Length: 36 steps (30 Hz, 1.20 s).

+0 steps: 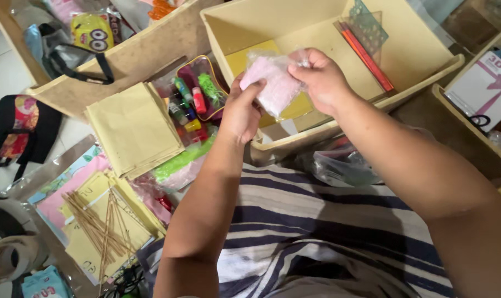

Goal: The person sorts various stationery items from a cluttered floor into a beige plastic storage bin. They handle notebooks, pens, rulers, and small bags, placing them into the bin one by one.

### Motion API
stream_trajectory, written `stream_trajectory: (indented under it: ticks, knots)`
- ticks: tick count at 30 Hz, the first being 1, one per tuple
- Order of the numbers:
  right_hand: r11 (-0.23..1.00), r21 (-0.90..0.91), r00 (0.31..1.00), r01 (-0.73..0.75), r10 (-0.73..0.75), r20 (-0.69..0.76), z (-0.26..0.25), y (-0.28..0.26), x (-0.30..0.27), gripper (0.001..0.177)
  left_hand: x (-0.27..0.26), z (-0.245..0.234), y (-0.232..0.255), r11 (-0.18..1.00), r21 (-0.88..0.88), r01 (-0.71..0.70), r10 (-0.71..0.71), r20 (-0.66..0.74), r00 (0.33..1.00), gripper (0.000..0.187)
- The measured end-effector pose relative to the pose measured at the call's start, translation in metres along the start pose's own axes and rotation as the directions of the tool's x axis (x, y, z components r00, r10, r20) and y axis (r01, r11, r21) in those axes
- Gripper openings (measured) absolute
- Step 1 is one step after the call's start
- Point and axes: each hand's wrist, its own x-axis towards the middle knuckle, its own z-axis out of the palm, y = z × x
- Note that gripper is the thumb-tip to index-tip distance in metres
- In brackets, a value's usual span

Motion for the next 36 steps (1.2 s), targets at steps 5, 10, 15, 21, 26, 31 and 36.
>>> stream_trajectory:
  ticks: [5, 10, 15, 21, 26, 31, 36]
  knots:
    - [0.978, 0.200, 0.991, -0.059, 0.082, -0.108, -0.021, 0.013, 0.006, 0.038, 0.009, 0.003, -0.017, 0.998, -0.060, -0.035, 0.032, -0.046, 0.998, 0.063]
    - [0.989, -0.077, 0.986, -0.126, 0.115, -0.124, -0.015, 0.017, 0.014, 0.026, 0.020, 0.008, -0.034, 0.981, -0.164, -0.105, 0.100, -0.038, 0.994, 0.065]
    - [0.935, 0.178, 0.951, -0.308, 0.303, 0.054, -0.007, -0.010, 0.005, 0.036, 0.038, 0.010, -0.044, 0.967, -0.169, -0.190, 0.175, -0.099, 0.980, 0.063]
    - [0.827, -0.457, 0.895, -0.327, 0.427, 0.133, -0.031, -0.022, 0.023, 0.056, 0.050, -0.003, -0.066, 0.986, 0.073, -0.152, 0.153, 0.001, 0.988, 0.067]
    - [0.679, -0.694, 0.833, -0.240, 0.511, 0.211, -0.067, -0.006, 0.050, 0.067, 0.074, -0.027, -0.053, 0.867, 0.494, -0.062, 0.005, 0.116, 0.993, 0.075]
    - [0.121, -0.991, 0.756, 0.062, 0.642, 0.126, -0.068, 0.027, 0.075, 0.071, 0.087, -0.036, -0.055, 0.516, 0.749, -0.415, 0.383, 0.231, 0.894, 0.052]
    - [0.023, -0.935, 0.519, 0.353, 0.827, 0.216, -0.035, 0.088, 0.083, 0.057, 0.073, -0.029, -0.060, 0.311, 0.891, -0.332, 0.329, 0.227, 0.917, 0.029]
